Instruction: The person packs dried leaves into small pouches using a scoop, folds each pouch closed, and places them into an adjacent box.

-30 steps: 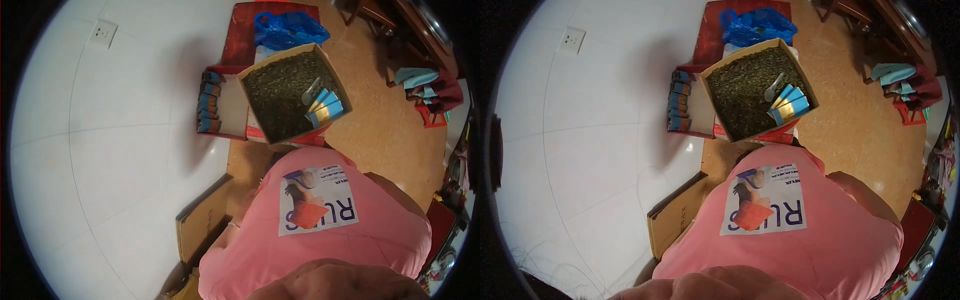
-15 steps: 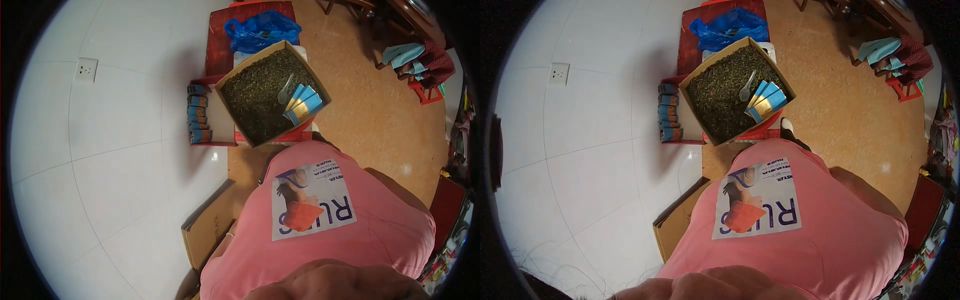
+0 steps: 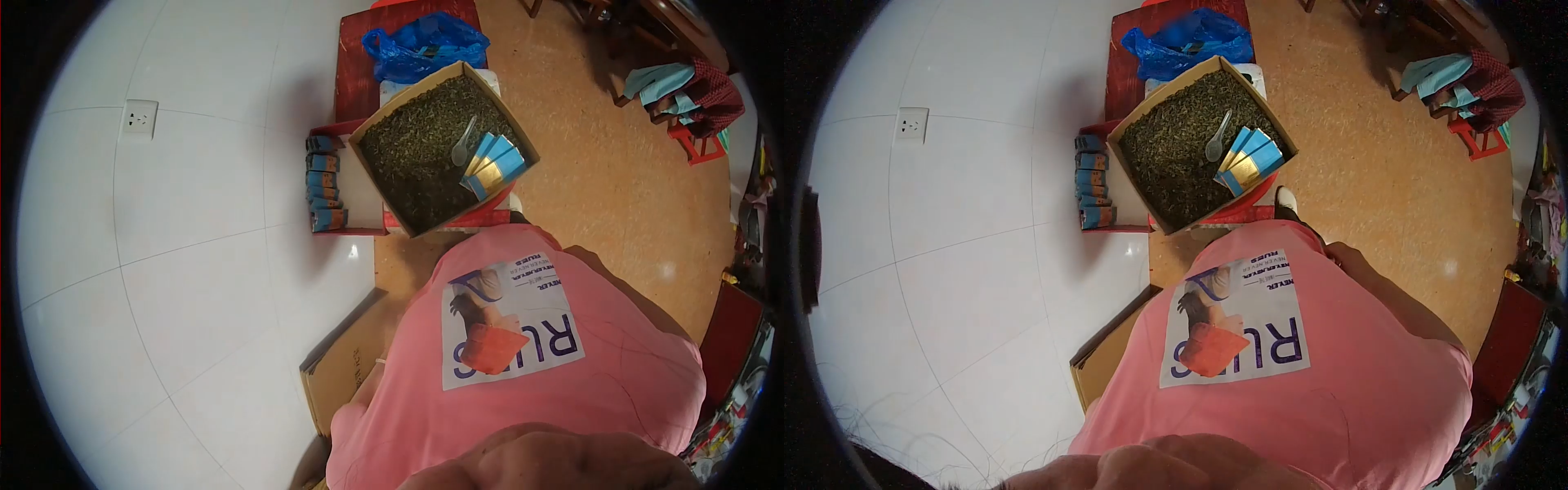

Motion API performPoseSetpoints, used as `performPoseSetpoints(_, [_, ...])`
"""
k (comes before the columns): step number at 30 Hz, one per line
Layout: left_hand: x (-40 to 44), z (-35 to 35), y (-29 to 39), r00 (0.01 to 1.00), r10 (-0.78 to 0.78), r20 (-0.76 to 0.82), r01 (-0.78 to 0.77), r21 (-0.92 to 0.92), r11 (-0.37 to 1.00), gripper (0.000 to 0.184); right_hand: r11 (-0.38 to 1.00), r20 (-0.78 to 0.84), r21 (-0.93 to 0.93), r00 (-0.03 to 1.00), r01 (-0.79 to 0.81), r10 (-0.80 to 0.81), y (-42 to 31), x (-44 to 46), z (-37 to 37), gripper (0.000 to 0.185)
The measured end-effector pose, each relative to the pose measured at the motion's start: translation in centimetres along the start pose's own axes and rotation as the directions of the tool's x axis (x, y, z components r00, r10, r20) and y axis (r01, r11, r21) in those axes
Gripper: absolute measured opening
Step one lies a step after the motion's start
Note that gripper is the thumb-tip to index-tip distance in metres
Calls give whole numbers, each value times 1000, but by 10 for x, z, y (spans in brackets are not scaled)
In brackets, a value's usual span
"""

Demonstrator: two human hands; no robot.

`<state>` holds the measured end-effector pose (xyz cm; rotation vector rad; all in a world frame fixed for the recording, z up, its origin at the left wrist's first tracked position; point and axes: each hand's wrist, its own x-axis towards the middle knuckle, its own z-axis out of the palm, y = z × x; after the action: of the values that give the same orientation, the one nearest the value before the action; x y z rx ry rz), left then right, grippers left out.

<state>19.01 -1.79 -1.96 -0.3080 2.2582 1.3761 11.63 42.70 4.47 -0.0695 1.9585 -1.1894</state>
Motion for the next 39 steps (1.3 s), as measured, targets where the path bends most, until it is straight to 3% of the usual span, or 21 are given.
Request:
performPoseSetpoints(3, [5,3,-3,1000,21,-21,-21,12,1000,24,998,-59,-36,997,55,-57,-34,9,6,25])
performPoseSetpoints(4, [8,5,-5,999,29,-29,-28,14,999,24,911,-34,367,976,-186,213,-53,16,7,25])
performPoseSetpoints(5, [8,7,-7,999,33,-36,-32,17,999,24,615,97,691,892,-379,441,-62,20,8,25])
performPoseSetpoints(6, [7,8,-9,998,36,-42,-35,21,999,24,615,103,687,890,-386,444,-56,23,9,25])
performPoseSetpoints(7, [7,8,-10,998,40,-50,-39,26,999,24,893,-20,362,955,-268,295,-45,28,10,25])
performPoseSetpoints(8, [8,9,-12,997,45,-58,-43,32,999,23,994,-68,-35,993,-100,97,-38,32,12,26])
performPoseSetpoints(9, [8,10,-13,997,50,-64,-48,38,998,23,994,-63,-37,993,-102,99,-38,38,13,26])
performPoseSetpoints(11, [9,14,-15,995,62,-72,-59,47,997,23,971,-25,137,979,-197,203,-44,51,13,28])
performPoseSetpoints(14, [5,16,-7,994,77,-82,-72,55,996,23,980,-65,89,981,-179,185,-62,57,16,24])
performPoseSetpoints(15, [-3,13,8,992,49,-113,-54,-48,997,24,980,-64,87,981,-179,185,-60,55,15,24])
performPoseSetpoints(16, [-9,10,16,990,18,-143,-40,-150,988,26,992,-119,113,991,-49,62,-57,50,14,25])
performPoseSetpoints(17, [7,28,-34,989,15,-146,-37,-151,988,26,988,-174,134,983,82,-58,-55,47,14,25])
performPoseSetpoints(18, [-9,46,-89,994,-24,-110,15,-90,996,26,988,-172,135,983,82,-58,-62,42,9,25])
performPoseSetpoints(19, [-9,25,-148,995,-67,-73,65,-26,998,28,985,-99,-124,986,120,-132,-75,31,-1,25])
performPoseSetpoints(20, [-9,52,-114,995,-67,-71,66,-26,998,28,913,-11,-371,982,169,-187,-81,25,-6,26])
performPoseSetpoints(21, [-17,47,-88,987,-147,-58,151,64,986,30,913,-10,-372,982,169,-186,-75,24,-6,26])
performPoseSetpoints(23, [-37,31,-24,950,-307,-52,310,242,919,35,775,-32,-631,999,-42,29,-47,23,-9,30])
performPoseSetpoints(24, [-47,18,8,922,-381,-61,379,329,865,38,774,-32,-632,999,-42,28,-34,20,-10,30])
performPoseSetpoints(26, [-55,-4,35,890,-450,-77,440,411,798,43,769,-170,-571,957,-289,234,1,10,-8,30])
performPoseSetpoints(29, [-52,-14,32,897,-440,-47,425,368,827,43,842,-146,-449,954,-299,261,109,0,-10,31])
performPoseSetpoints(39, [-55,-34,24,907,-419,44,403,199,893,44,813,-82,-493,947,-310,312,95,4,-26,32])
